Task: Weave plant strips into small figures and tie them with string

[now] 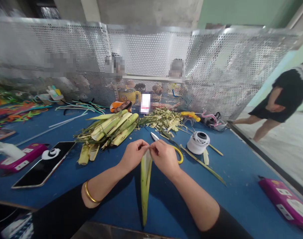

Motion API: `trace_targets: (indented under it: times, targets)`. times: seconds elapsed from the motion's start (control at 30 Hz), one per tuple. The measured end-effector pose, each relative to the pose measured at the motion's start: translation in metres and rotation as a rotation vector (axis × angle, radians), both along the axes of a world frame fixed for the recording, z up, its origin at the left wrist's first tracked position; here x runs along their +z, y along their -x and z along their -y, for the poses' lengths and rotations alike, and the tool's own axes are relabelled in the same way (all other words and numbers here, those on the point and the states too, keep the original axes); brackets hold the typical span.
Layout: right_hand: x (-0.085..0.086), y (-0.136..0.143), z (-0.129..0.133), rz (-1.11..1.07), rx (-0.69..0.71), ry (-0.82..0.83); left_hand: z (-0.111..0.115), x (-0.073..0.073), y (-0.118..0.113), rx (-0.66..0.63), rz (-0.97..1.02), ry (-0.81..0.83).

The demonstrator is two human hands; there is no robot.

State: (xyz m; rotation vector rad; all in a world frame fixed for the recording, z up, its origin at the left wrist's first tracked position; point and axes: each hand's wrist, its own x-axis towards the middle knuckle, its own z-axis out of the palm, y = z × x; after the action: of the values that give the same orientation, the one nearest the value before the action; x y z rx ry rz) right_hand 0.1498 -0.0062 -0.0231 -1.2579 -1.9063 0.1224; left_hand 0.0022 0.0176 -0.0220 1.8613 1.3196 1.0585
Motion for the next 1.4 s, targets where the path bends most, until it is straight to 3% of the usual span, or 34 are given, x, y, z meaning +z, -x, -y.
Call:
trace_targets:
  times: [0.2,0.33,0.5,0.6,0.67,0.87,1.13,1.4]
  targets:
    - [0.003,-0.002,0.000,0.140,0.053,-0.095,-0.001,-0.002,-0.002,-0.009,0.205,0.095]
    - [0.004,0.000,0.000,-0.059,0.043,-0.016,-0.001,0.000,-0.004,0.013,0.309,0.151]
    - [-0.002,0.005,-0.002,-0.413,0.039,0.262,0.002,0.003,-0.003,0.053,0.189,0.036]
    - [-0.004,0.005,-0.004,-0.495,0.022,0.368,0.004,0.005,-0.002,0.052,0.123,-0.006]
    - [-0.003,0.003,-0.003,-0.436,0.014,0.343,0.004,0.004,-0.003,0.050,0.119,-0.010]
    - [0.004,0.004,0.005,-0.141,0.071,0.027,-0.002,-0.003,-0.005,0.033,0.256,0.081]
    - [-0.001,0.009,0.000,-0.519,0.019,0.426,-0.001,0.005,-0.002,0.075,0.209,0.019]
    - [-0.002,0.009,0.003,-0.471,-0.092,0.257,0.007,-0.008,-0.014,0.007,0.463,0.298]
